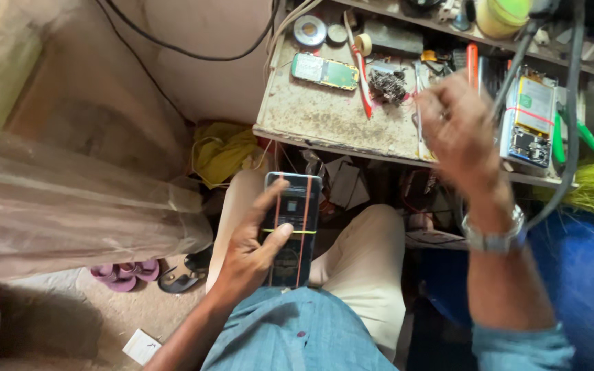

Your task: The person works on a disassembled mobile phone by placing a battery inside and then securing the back cover onto the device with rubber bands.

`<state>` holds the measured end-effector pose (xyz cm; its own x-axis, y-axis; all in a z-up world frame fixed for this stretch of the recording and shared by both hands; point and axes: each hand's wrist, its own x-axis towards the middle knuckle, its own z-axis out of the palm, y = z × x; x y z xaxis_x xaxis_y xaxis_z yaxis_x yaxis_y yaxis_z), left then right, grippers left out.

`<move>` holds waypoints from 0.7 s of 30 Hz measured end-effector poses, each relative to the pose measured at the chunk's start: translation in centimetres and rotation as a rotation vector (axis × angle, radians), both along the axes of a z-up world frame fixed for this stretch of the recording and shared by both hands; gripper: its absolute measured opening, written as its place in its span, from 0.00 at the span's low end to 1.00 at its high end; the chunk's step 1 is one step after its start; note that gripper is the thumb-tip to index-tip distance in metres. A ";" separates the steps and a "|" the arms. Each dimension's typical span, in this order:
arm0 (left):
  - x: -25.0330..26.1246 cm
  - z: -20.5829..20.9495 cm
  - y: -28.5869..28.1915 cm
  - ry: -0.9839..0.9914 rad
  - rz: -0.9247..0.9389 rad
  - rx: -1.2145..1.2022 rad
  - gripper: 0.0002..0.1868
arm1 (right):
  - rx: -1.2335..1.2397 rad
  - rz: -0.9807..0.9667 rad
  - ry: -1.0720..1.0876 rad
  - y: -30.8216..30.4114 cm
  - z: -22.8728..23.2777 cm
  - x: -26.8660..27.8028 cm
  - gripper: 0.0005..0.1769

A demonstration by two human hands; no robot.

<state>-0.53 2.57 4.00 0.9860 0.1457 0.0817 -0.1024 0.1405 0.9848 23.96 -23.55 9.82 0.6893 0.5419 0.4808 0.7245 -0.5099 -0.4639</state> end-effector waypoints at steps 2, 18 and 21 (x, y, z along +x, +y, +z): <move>0.2 -0.2 -0.1 0.023 -0.064 0.132 0.23 | -0.083 0.174 0.163 1.8 -0.5 -8.0 0.06; 0.2 -2.5 -1.3 -0.092 -0.100 0.368 0.07 | 0.568 0.251 1.586 2.6 -6.1 -19.9 0.11; -0.3 -1.6 -0.5 -0.192 -0.228 0.408 0.22 | 0.516 0.040 1.357 1.1 -5.1 -19.7 0.16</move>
